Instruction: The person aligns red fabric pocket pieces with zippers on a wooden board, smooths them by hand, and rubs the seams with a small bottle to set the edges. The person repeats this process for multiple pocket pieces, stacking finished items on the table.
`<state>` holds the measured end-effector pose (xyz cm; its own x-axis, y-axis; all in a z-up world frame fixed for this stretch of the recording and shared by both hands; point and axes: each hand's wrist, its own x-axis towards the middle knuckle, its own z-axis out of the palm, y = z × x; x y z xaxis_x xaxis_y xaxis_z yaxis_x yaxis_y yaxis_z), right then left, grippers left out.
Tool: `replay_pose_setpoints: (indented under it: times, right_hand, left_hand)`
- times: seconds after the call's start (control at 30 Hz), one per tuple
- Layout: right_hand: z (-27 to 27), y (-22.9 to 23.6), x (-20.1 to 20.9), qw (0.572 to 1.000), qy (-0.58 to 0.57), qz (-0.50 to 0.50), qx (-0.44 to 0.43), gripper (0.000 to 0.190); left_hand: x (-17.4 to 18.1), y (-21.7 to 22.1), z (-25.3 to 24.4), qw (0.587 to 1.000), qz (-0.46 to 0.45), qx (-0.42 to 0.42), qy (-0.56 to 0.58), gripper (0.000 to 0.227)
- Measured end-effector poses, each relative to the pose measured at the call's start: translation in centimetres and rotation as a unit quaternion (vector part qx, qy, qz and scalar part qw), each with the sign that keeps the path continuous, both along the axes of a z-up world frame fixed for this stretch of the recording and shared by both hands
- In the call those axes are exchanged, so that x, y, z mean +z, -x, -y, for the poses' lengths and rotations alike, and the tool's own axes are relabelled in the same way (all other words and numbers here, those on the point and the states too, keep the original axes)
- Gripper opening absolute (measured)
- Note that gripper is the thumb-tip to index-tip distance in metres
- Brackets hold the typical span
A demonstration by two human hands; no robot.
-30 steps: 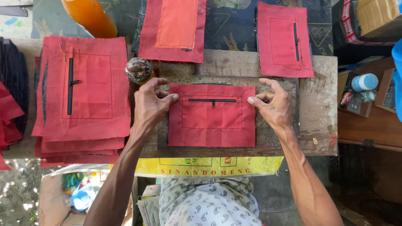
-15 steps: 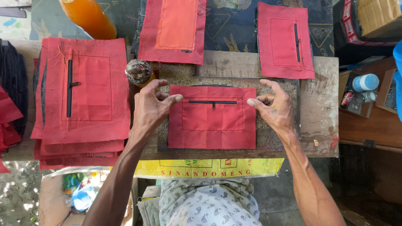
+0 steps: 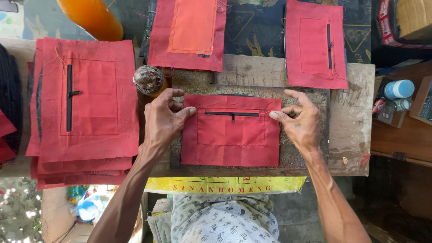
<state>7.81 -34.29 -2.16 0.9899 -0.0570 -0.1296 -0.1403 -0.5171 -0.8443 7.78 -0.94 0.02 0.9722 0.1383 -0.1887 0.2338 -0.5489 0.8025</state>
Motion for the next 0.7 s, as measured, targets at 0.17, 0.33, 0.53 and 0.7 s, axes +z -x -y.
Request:
replay_pose_setpoints:
  times: [0.17,0.33,0.53,0.7]
  right_hand:
    - [-0.1,-0.5,0.4,1.000,0.027,-0.001,0.008,0.064]
    - [-0.2,-0.6,0.9,0.999,0.024,-0.012,0.021,0.064]
    - [0.0,-0.8,1.2,0.998,0.040,-0.021,0.038,0.066]
    - [0.0,-1.1,1.0,0.999,0.028,-0.025,0.039,0.066]
  left_hand:
    - [0.3,-0.6,-0.5,1.000,0.001,-0.023,0.018,0.048]
    - [0.2,-0.6,-0.7,0.999,-0.007,-0.033,0.022,0.048]
    - [0.0,-0.6,-0.9,0.999,-0.017,-0.038,0.034,0.047]
    - [0.1,-0.7,-0.9,0.999,-0.013,-0.042,0.029,0.046]
